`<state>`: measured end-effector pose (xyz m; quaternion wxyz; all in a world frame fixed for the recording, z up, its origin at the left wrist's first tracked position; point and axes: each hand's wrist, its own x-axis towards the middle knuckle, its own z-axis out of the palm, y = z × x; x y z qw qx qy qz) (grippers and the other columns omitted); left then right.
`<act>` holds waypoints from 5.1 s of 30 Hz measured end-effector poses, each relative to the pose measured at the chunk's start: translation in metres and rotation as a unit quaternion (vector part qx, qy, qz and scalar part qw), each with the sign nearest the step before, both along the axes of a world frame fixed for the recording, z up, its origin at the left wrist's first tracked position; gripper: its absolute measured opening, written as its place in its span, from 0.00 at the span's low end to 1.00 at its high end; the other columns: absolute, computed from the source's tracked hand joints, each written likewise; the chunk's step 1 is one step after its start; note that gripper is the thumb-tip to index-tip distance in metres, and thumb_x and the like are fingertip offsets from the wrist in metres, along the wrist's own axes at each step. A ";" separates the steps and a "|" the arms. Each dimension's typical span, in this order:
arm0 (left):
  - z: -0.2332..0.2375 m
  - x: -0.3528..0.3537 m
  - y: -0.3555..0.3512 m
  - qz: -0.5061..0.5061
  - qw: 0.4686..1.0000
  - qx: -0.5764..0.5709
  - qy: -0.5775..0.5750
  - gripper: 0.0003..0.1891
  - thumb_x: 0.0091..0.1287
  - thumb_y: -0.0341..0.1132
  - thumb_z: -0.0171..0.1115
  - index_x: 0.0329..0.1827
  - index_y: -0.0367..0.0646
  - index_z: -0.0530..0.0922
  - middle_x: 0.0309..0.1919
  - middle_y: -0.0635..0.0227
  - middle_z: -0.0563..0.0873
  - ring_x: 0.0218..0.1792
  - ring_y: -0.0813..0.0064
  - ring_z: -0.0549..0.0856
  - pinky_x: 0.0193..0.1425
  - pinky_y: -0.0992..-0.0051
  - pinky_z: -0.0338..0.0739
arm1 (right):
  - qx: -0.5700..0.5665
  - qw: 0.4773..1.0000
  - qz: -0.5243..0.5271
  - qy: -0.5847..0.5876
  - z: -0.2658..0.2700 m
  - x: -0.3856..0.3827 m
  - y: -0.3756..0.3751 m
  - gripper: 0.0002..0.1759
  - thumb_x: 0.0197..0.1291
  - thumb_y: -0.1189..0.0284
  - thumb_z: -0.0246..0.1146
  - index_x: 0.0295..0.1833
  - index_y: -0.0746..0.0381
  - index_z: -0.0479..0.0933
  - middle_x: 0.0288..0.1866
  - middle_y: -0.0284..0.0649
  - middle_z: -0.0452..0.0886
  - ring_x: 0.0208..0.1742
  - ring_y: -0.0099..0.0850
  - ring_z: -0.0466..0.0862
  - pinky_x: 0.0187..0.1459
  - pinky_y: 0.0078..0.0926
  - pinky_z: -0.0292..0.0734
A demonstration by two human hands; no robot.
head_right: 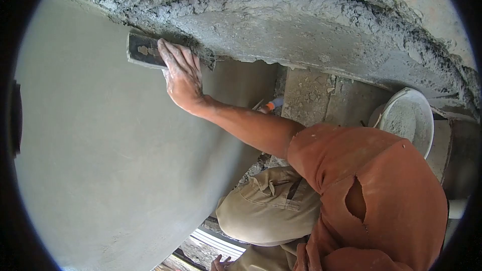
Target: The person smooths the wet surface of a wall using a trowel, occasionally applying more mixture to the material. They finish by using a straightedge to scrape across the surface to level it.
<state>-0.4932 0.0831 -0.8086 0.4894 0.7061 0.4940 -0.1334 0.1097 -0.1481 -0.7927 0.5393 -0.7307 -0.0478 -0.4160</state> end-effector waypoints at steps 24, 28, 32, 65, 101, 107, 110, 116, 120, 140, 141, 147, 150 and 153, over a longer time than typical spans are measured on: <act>-0.012 0.000 0.031 -0.060 0.993 -0.085 0.062 0.38 0.74 0.65 0.45 0.78 0.50 0.55 0.68 0.39 0.69 0.58 0.47 0.80 0.57 0.46 0.79 | -0.017 1.000 0.013 -0.015 -0.009 -0.006 0.007 0.38 0.53 0.82 0.60 0.74 0.61 0.68 0.73 0.37 0.71 0.70 0.39 0.70 0.67 0.38 0.62; -0.011 0.001 0.033 -0.065 0.992 -0.090 0.062 0.39 0.74 0.65 0.46 0.78 0.49 0.54 0.69 0.39 0.69 0.59 0.47 0.79 0.57 0.47 0.79 | -0.061 0.997 0.046 0.001 -0.061 -0.040 0.011 0.38 0.53 0.82 0.60 0.74 0.61 0.68 0.73 0.37 0.71 0.70 0.39 0.71 0.67 0.39 0.63; -0.013 0.001 0.040 -0.077 0.990 -0.100 0.062 0.39 0.74 0.65 0.46 0.78 0.49 0.54 0.69 0.39 0.68 0.59 0.47 0.79 0.57 0.47 0.79 | -0.081 0.991 0.101 -0.007 -0.081 -0.054 -0.005 0.38 0.52 0.84 0.60 0.73 0.62 0.68 0.71 0.40 0.72 0.70 0.39 0.70 0.66 0.41 0.63; -0.064 -0.083 0.094 0.101 0.945 -0.274 0.151 0.41 0.73 0.65 0.48 0.79 0.48 0.50 0.72 0.39 0.64 0.61 0.48 0.77 0.57 0.50 0.80 | -0.068 0.996 0.052 -0.001 -0.021 -0.045 0.012 0.40 0.51 0.82 0.61 0.74 0.61 0.66 0.74 0.37 0.69 0.72 0.37 0.69 0.65 0.39 0.62; 0.057 0.042 -0.055 -0.034 0.998 0.048 -0.028 0.29 0.81 0.54 0.41 0.66 0.35 0.72 0.48 0.51 0.86 0.40 0.67 0.84 0.47 0.70 0.79 | -0.047 0.990 0.136 -0.008 -0.035 -0.084 0.014 0.41 0.50 0.85 0.59 0.75 0.62 0.66 0.70 0.42 0.72 0.69 0.40 0.70 0.65 0.41 0.61; 0.048 0.022 -0.036 -0.039 0.999 0.016 -0.003 0.34 0.78 0.60 0.40 0.71 0.37 0.67 0.50 0.46 0.86 0.42 0.65 0.86 0.47 0.67 0.80 | -0.153 0.973 0.171 -0.031 -0.066 -0.146 0.069 0.41 0.55 0.80 0.65 0.76 0.48 0.67 0.76 0.30 0.68 0.73 0.35 0.67 0.70 0.47 0.59; 0.036 0.002 -0.028 -0.046 0.997 0.062 -0.012 0.34 0.79 0.59 0.38 0.71 0.37 0.66 0.53 0.47 0.85 0.41 0.63 0.87 0.44 0.68 0.81 | -0.172 0.939 0.295 -0.046 -0.126 -0.189 0.061 0.34 0.59 0.82 0.60 0.72 0.49 0.71 0.77 0.27 0.67 0.74 0.31 0.67 0.71 0.43 0.62; 0.035 -0.024 0.003 -0.195 0.978 0.054 0.056 0.35 0.80 0.59 0.33 0.75 0.37 0.59 0.55 0.49 0.84 0.44 0.63 0.87 0.43 0.70 0.82 | 0.133 0.905 0.343 0.214 -0.210 -0.192 -0.008 0.26 0.70 0.80 0.54 0.73 0.63 0.67 0.71 0.47 0.72 0.71 0.38 0.72 0.73 0.42 0.62; 0.047 0.001 -0.019 -0.087 0.994 0.011 0.067 0.36 0.80 0.59 0.34 0.74 0.34 0.60 0.57 0.42 0.82 0.43 0.60 0.87 0.44 0.68 0.84 | 0.266 0.851 0.065 0.448 -0.303 -0.100 -0.043 0.25 0.76 0.62 0.54 0.70 0.66 0.68 0.64 0.45 0.77 0.65 0.35 0.75 0.66 0.33 0.69; 0.028 -0.051 0.024 0.019 0.987 0.054 0.152 0.30 0.82 0.51 0.39 0.74 0.34 0.60 0.57 0.34 0.79 0.44 0.56 0.87 0.47 0.65 0.84 | 0.369 0.783 0.056 0.497 -0.283 0.000 0.000 0.34 0.75 0.59 0.53 0.79 0.62 0.56 0.75 0.48 0.69 0.73 0.38 0.71 0.71 0.30 0.65; 0.032 -0.039 0.013 0.017 0.987 0.053 0.154 0.30 0.82 0.51 0.39 0.74 0.34 0.60 0.57 0.34 0.79 0.44 0.56 0.87 0.47 0.65 0.84 | 0.367 0.768 0.072 0.519 -0.263 -0.018 0.008 0.34 0.75 0.59 0.52 0.79 0.63 0.55 0.76 0.49 0.67 0.75 0.38 0.68 0.73 0.31 0.62; 0.058 0.070 -0.047 -0.005 1.000 0.015 0.006 0.26 0.80 0.47 0.47 0.65 0.30 0.71 0.43 0.44 0.86 0.48 0.57 0.85 0.52 0.64 0.81 | 0.337 0.749 0.182 0.540 -0.221 -0.108 0.034 0.34 0.75 0.60 0.51 0.80 0.63 0.54 0.77 0.52 0.65 0.77 0.41 0.66 0.74 0.33 0.60; 0.061 0.072 -0.053 0.000 0.998 0.044 0.035 0.28 0.80 0.50 0.47 0.65 0.30 0.71 0.44 0.47 0.85 0.49 0.56 0.85 0.53 0.63 0.82 | 0.306 0.788 0.050 0.531 -0.257 -0.082 0.014 0.32 0.75 0.62 0.52 0.78 0.63 0.55 0.73 0.50 0.70 0.73 0.40 0.70 0.71 0.34 0.65; 0.064 0.065 -0.051 -0.008 0.998 0.030 0.047 0.28 0.80 0.50 0.47 0.65 0.29 0.71 0.49 0.46 0.84 0.50 0.55 0.85 0.53 0.63 0.83 | 0.460 0.735 0.054 0.496 -0.301 -0.019 -0.019 0.31 0.74 0.63 0.55 0.76 0.64 0.59 0.67 0.46 0.75 0.65 0.35 0.75 0.66 0.33 0.70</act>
